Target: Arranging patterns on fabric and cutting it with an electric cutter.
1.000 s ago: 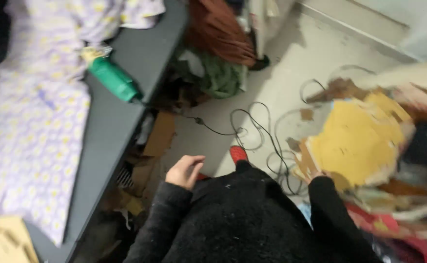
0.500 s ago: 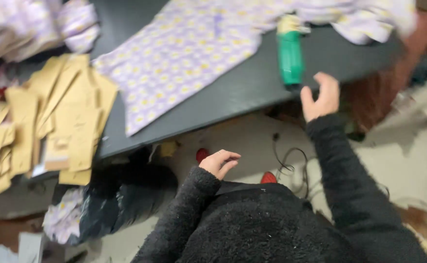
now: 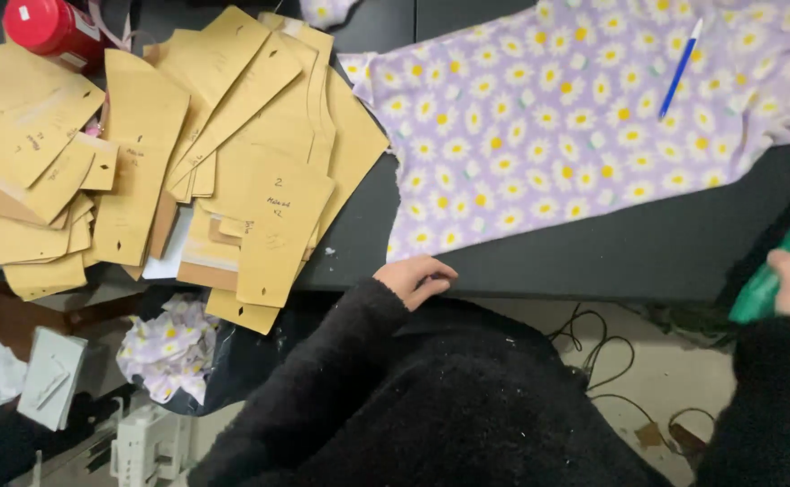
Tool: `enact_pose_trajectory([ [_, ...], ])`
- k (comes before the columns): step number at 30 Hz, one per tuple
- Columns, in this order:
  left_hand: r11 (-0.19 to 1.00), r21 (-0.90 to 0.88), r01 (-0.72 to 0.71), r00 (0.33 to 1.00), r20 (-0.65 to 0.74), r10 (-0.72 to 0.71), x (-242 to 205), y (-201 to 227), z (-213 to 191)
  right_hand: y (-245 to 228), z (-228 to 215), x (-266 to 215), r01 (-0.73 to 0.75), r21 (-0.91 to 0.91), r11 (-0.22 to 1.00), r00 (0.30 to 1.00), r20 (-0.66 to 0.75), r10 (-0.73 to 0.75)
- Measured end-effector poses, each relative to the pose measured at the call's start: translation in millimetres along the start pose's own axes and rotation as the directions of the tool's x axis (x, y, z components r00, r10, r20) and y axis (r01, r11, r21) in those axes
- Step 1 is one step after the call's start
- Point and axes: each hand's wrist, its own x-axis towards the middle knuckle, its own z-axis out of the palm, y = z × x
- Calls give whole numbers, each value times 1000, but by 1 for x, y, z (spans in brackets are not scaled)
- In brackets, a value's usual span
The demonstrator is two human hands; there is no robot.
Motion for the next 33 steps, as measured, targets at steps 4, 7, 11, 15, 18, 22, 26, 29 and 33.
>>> enact_pose_trajectory([
  [4, 966, 93, -243, 952, 212, 220, 62, -22, 10, -44, 27, -122, -291, 299, 909, 954, 159, 253],
  [7, 888, 245, -389, 914, 222, 340, 110, -11, 32, -65, 50, -162, -542, 258, 800, 829, 320, 459],
  [11, 738, 503, -449, 858, 13, 513, 171, -8, 80, -69, 89, -169, -656, 31, 754, 688, 436, 580],
  [15, 706, 586, -398, 855, -42, 517, 181, -1, 90, -92, 128, -164, -515, 1, 857, 753, 478, 452],
  [18, 727, 560, -398, 874, -10, 486, 179, -9, 91, -113, 149, -153, -521, 5, 854, 756, 467, 459],
  [22, 682, 543, -489, 818, 15, 575, 182, -19, 96, -106, 155, -140, -405, -112, 908, 815, 406, 414],
  [26, 657, 576, -487, 802, -3, 598, 177, -21, 95, -111, 158, -138, -437, -81, 896, 803, 414, 429],
  [29, 697, 521, -493, 820, 11, 572, 177, -19, 92, -104, 157, -135, -378, -128, 917, 823, 408, 396],
  [33, 686, 536, -492, 815, 9, 579, 176, -18, 91, -130, 165, -136, -430, -46, 902, 813, 415, 408],
])
